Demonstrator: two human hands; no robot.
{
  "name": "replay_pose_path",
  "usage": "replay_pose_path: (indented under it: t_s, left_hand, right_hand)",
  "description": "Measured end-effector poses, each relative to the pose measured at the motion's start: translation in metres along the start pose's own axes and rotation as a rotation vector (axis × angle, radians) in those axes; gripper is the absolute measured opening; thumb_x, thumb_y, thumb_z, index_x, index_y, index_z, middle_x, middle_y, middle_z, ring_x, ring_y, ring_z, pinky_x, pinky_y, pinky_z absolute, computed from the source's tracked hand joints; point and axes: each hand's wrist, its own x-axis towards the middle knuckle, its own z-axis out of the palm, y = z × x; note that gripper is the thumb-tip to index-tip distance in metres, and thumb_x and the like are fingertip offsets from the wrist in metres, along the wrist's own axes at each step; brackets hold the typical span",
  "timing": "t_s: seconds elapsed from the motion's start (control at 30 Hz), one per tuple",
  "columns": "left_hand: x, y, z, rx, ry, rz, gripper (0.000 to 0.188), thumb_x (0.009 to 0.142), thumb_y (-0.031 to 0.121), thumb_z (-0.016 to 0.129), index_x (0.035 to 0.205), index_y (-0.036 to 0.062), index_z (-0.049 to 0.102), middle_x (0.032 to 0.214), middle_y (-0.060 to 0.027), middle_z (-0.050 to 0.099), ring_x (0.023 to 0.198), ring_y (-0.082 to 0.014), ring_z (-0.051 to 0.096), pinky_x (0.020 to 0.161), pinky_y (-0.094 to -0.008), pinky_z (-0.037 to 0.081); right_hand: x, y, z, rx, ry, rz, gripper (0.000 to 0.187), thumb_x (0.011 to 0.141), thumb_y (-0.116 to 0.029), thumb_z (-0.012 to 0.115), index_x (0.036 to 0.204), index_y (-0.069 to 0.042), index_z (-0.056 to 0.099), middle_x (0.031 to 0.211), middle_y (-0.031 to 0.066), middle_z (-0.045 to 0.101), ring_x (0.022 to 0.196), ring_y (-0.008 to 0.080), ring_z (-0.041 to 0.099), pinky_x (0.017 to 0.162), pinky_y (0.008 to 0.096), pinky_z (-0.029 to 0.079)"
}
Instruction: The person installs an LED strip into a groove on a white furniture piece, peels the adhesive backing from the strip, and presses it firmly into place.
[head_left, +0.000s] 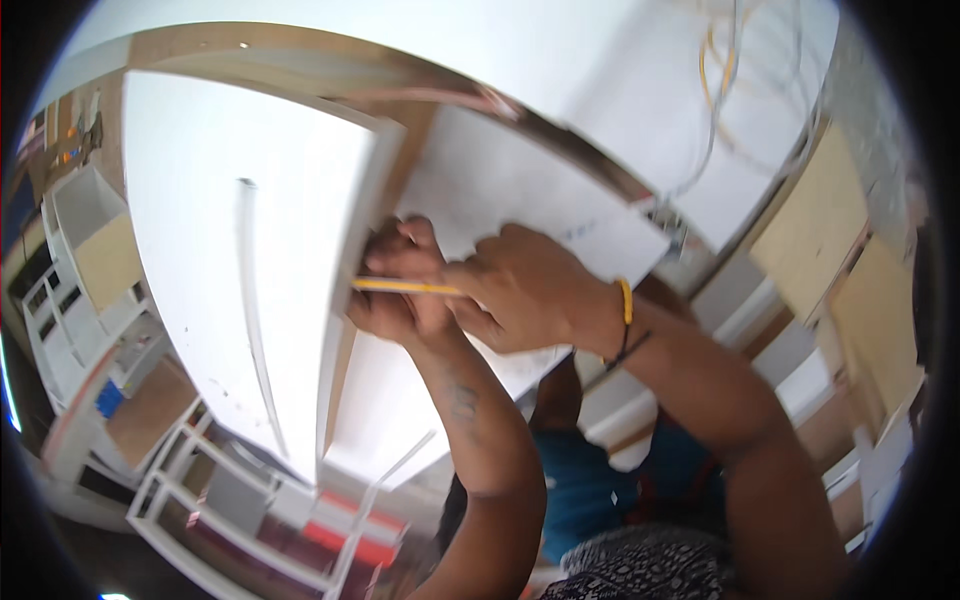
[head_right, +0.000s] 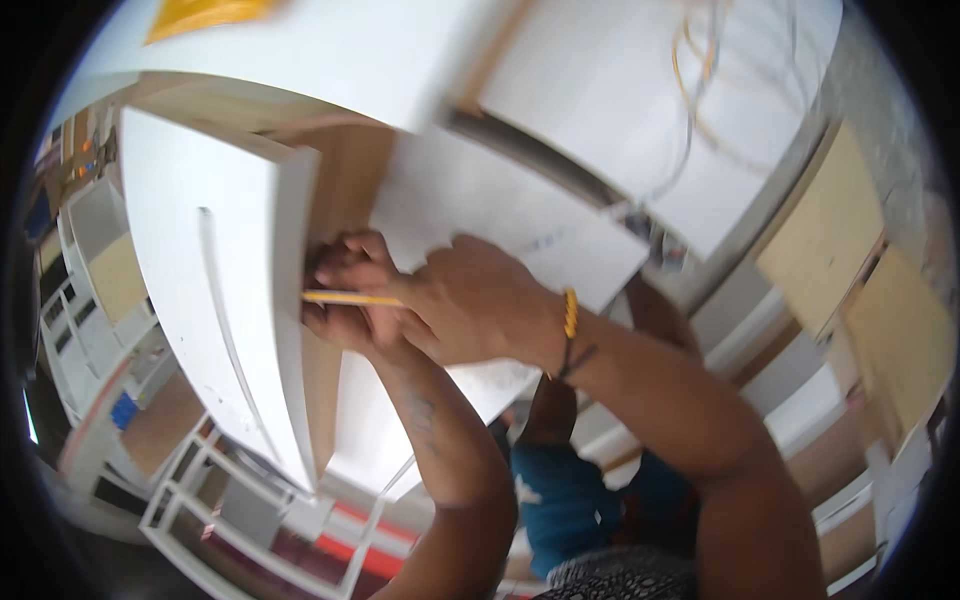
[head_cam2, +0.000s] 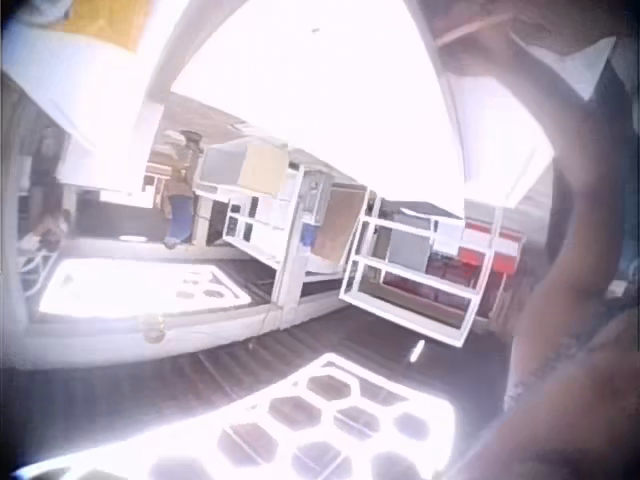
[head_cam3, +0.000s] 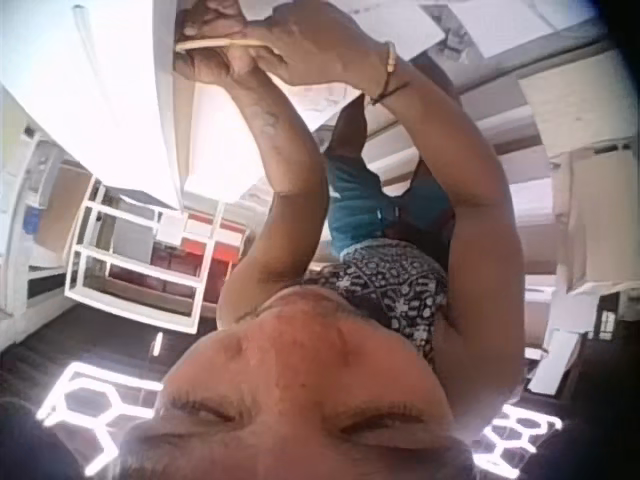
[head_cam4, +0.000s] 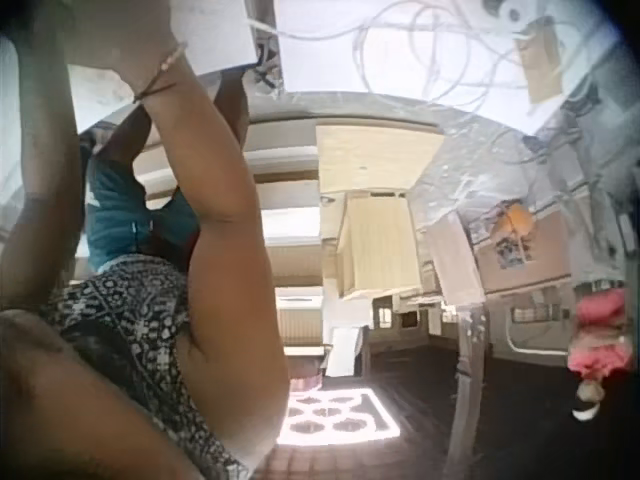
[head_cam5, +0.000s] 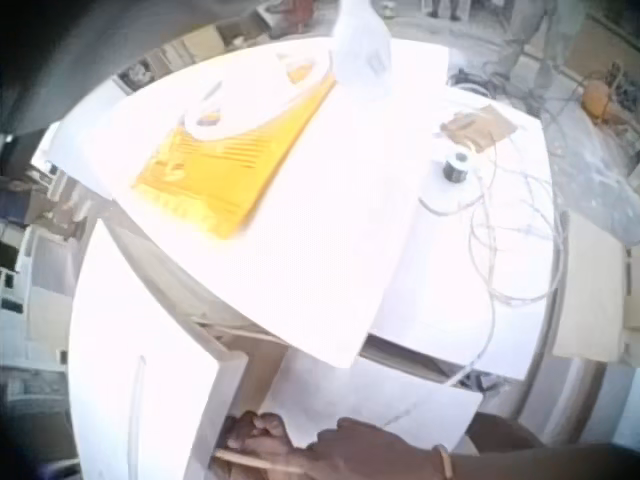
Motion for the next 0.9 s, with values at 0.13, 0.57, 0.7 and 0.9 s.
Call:
replay_pose_path:
  t_s: [0.13, 0.57, 0.7, 0.9]
  left_hand:
    - [-0.01, -0.008, 0.001, -0.017, 0.05, 0.31, 0.047, 0.088, 0.026, 0.063, 0.13, 0.007, 0.053, 0.133, -0.0083, 0.055, 0.123, -0.0225, 0.05, 0.106, -0.05, 0.032]
    - [-0.023, -0.013, -0.044, 0.11, -0.239, 0.501, 0.014, 0.087, 0.021, 0.057, 0.087, 0.0132, 0.068, 0.079, -0.0007, 0.067, 0.072, -0.0144, 0.061, 0.109, -0.0412, 0.031]
    - [-0.03, -0.027, -0.04, 0.473, 0.587, 0.68, 0.017, 0.088, 0.014, 0.062, 0.103, 0.0067, 0.063, 0.095, -0.008, 0.065, 0.08, -0.0204, 0.062, 0.097, -0.04, 0.043]
    - [-0.027, -0.031, -0.017, 1.028, 0.572, 0.652, 0.018, 0.094, 0.011, 0.056, 0.11, 0.0015, 0.059, 0.106, -0.0088, 0.063, 0.094, -0.0236, 0.06, 0.085, -0.0382, 0.049]
  right_hand:
    - [0.005, 0.001, 0.008, -0.079, 0.026, -0.081, 0.012, 0.081, -0.017, 0.063, 0.076, -0.009, 0.055, 0.064, 0.0092, 0.053, 0.062, 0.0309, 0.054, 0.062, 0.0413, 0.042]
    - [0.007, -0.012, 0.005, -0.128, -0.1, -0.072, 0.007, 0.086, -0.013, 0.062, 0.083, -0.008, 0.057, 0.066, 0.0055, 0.052, 0.064, 0.0268, 0.053, 0.065, 0.038, 0.042]
    - [0.011, -0.008, 0.009, -0.12, -0.096, -0.057, 0.007, 0.086, -0.014, 0.062, 0.085, -0.008, 0.059, 0.067, 0.0056, 0.053, 0.064, 0.0267, 0.053, 0.065, 0.0382, 0.042]
    - [0.011, -0.002, 0.008, -0.157, -0.06, -0.05, 0.006, 0.087, -0.014, 0.061, 0.087, -0.008, 0.061, 0.069, 0.0059, 0.056, 0.066, 0.0269, 0.054, 0.066, 0.0386, 0.043]
